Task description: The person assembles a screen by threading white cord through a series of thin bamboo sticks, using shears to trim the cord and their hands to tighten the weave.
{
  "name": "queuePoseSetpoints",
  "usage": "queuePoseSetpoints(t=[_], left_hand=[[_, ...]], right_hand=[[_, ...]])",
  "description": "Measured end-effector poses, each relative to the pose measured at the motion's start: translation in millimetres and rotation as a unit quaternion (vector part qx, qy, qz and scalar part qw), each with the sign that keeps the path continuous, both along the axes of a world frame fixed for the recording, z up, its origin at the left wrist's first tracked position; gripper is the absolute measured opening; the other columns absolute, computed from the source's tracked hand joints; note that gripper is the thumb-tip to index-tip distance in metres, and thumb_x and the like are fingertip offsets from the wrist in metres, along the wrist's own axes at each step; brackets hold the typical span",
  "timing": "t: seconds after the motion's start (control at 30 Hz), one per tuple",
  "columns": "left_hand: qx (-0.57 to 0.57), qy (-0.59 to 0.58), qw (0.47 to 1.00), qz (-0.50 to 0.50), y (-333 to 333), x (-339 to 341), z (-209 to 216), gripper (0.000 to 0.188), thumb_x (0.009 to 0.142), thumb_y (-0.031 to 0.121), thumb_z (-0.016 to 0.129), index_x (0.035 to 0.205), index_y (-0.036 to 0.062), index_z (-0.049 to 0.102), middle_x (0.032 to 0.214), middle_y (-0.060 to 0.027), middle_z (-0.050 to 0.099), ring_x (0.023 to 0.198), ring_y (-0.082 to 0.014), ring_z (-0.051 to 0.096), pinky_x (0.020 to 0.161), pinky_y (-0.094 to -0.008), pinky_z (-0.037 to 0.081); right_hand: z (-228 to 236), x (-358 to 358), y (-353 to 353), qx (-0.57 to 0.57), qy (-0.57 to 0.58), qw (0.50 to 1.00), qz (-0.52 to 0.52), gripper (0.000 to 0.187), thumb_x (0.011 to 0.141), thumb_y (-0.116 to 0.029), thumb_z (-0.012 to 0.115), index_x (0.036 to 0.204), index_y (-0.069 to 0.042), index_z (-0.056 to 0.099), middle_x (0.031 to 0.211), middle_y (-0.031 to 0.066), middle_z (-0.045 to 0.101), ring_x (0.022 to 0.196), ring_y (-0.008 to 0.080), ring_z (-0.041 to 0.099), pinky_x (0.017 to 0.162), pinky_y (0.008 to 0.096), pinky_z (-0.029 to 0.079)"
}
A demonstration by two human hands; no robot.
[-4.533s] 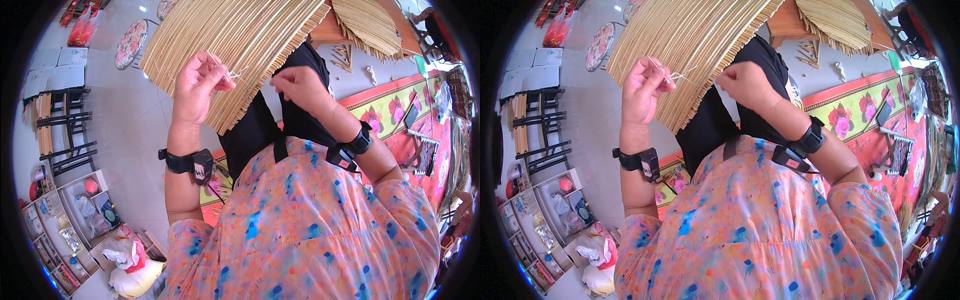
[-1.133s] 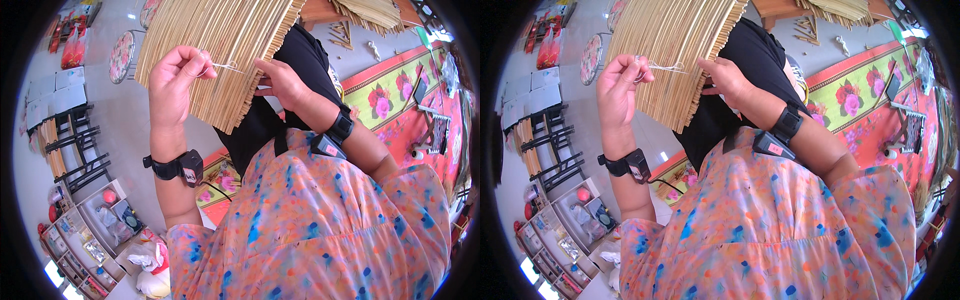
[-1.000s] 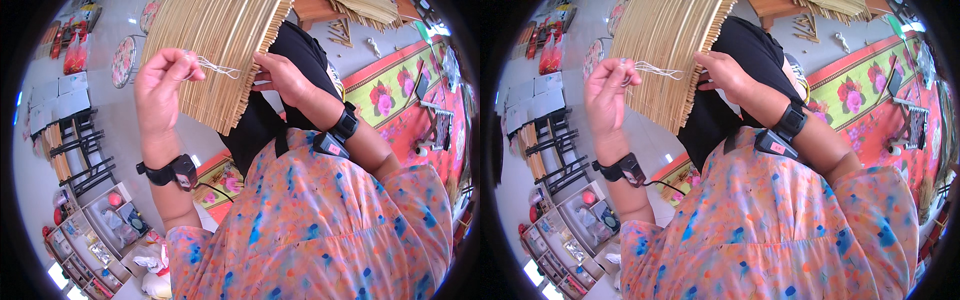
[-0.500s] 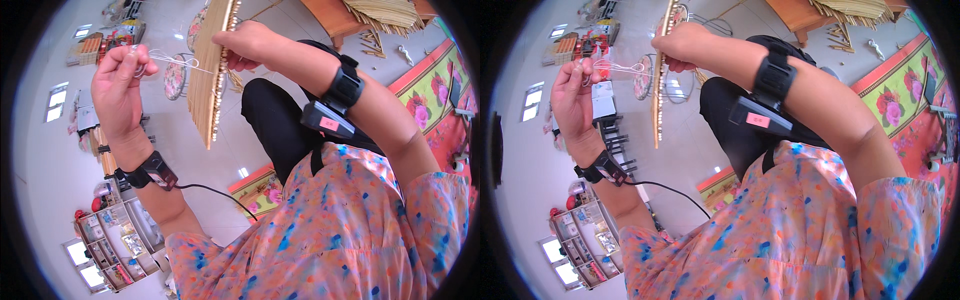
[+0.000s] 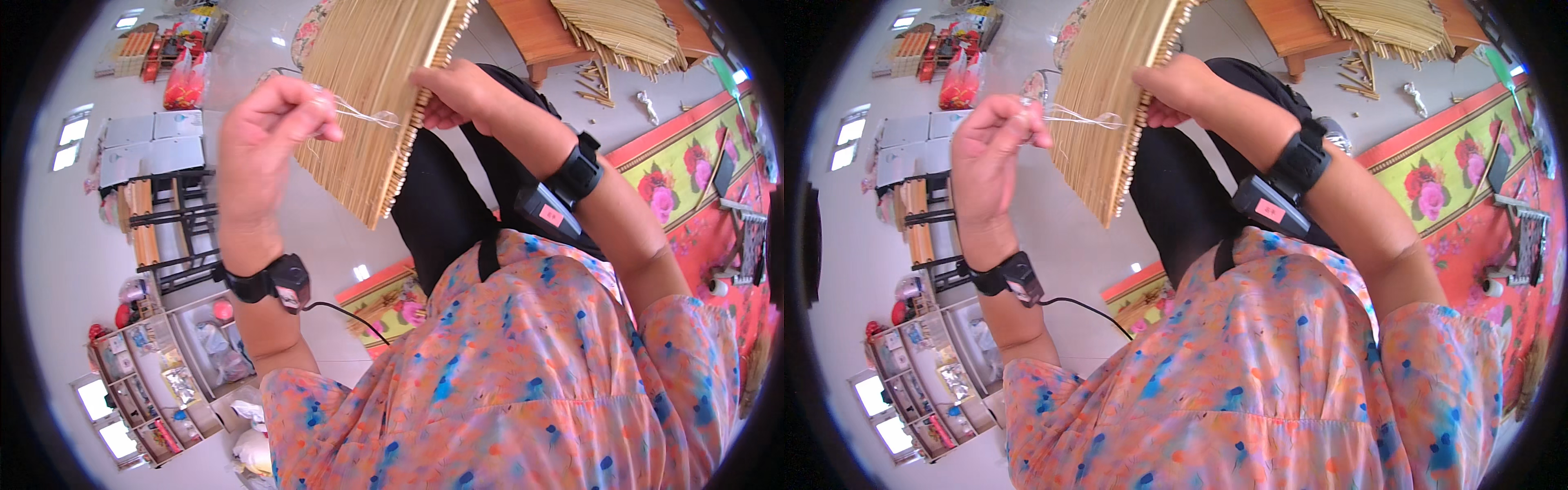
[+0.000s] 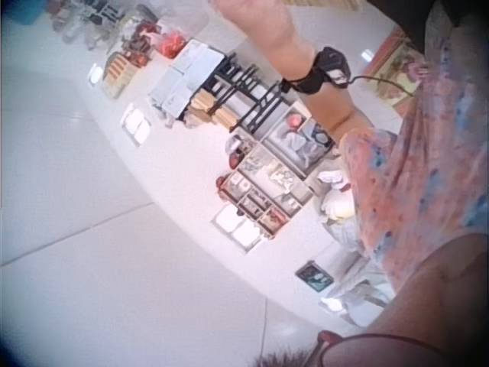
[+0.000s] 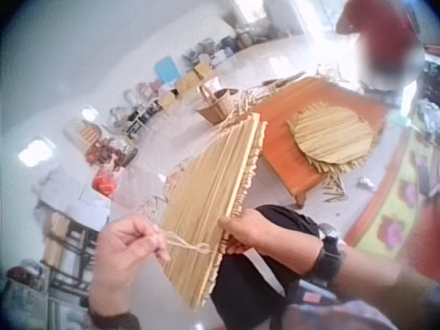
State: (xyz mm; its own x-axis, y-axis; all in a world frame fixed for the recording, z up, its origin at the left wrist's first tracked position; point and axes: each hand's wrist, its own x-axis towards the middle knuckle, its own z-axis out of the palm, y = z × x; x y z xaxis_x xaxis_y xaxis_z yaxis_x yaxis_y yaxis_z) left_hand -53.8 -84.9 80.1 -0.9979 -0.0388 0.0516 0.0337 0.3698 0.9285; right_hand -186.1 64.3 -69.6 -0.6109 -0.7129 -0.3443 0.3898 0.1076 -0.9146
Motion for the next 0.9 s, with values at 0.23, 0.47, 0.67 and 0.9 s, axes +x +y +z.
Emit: queuePoseSetpoints(t=[0.23, 0.47, 0.67, 0.9], left_hand=[[0.080, -0.012, 0.996, 0.024, 13.3, 3.2, -73.9, 0.011, 0.094, 0.011, 0.060, 0.092, -0.0001, 0.060, 0.086, -0.0078, 0.064, 0.074, -0.0143, 0.062, 0.071, -0.0272, 0.049], [0.119, -0.012, 0.992, 0.027, 19.0, -2.1, -93.8, 0.007, 0.092, 0.004, 0.060, 0.089, -0.0020, 0.061, 0.082, -0.0050, 0.063, 0.074, -0.0108, 0.062, 0.070, -0.0246, 0.052], [0.100, -0.015, 0.995, 0.001, 17.9, -6.6, -96.7, 0.008, 0.092, 0.007, 0.061, 0.091, -0.0012, 0.060, 0.084, -0.0056, 0.063, 0.072, -0.0114, 0.061, 0.070, -0.0255, 0.052], [0.078, -0.008, 0.997, 0.011, 13.1, -1.0, -94.2, 0.008, 0.091, 0.005, 0.061, 0.089, -0.0022, 0.061, 0.082, -0.0051, 0.063, 0.070, -0.0105, 0.060, 0.068, -0.0241, 0.051]], right_hand=[[-46.5, 24.8, 20.3, 0.043, -0.108, 0.992, -0.055, 0.045, 0.090, -0.037, 0.057, 0.107, 0.004, 0.062, 0.096, 0.0141, 0.067, 0.081, 0.0235, 0.068, 0.070, 0.0333, 0.055], [-51.3, 54.5, 21.4, 0.061, -0.144, 0.985, -0.072, 0.046, 0.086, -0.035, 0.065, 0.115, 0.002, 0.060, 0.100, 0.0113, 0.066, 0.085, 0.0236, 0.066, 0.068, 0.0372, 0.053], [-68.1, 74.6, 8.6, 0.128, -0.111, 0.983, -0.073, 0.039, 0.084, -0.032, 0.070, 0.103, 0.001, 0.065, 0.091, 0.0088, 0.068, 0.075, 0.0175, 0.067, 0.061, 0.0314, 0.053], [-67.2, 72.0, 6.9, 0.168, -0.044, 0.984, -0.041, 0.029, 0.091, -0.027, 0.065, 0.106, -0.002, 0.063, 0.095, 0.0054, 0.068, 0.081, 0.0155, 0.067, 0.067, 0.0290, 0.052]])
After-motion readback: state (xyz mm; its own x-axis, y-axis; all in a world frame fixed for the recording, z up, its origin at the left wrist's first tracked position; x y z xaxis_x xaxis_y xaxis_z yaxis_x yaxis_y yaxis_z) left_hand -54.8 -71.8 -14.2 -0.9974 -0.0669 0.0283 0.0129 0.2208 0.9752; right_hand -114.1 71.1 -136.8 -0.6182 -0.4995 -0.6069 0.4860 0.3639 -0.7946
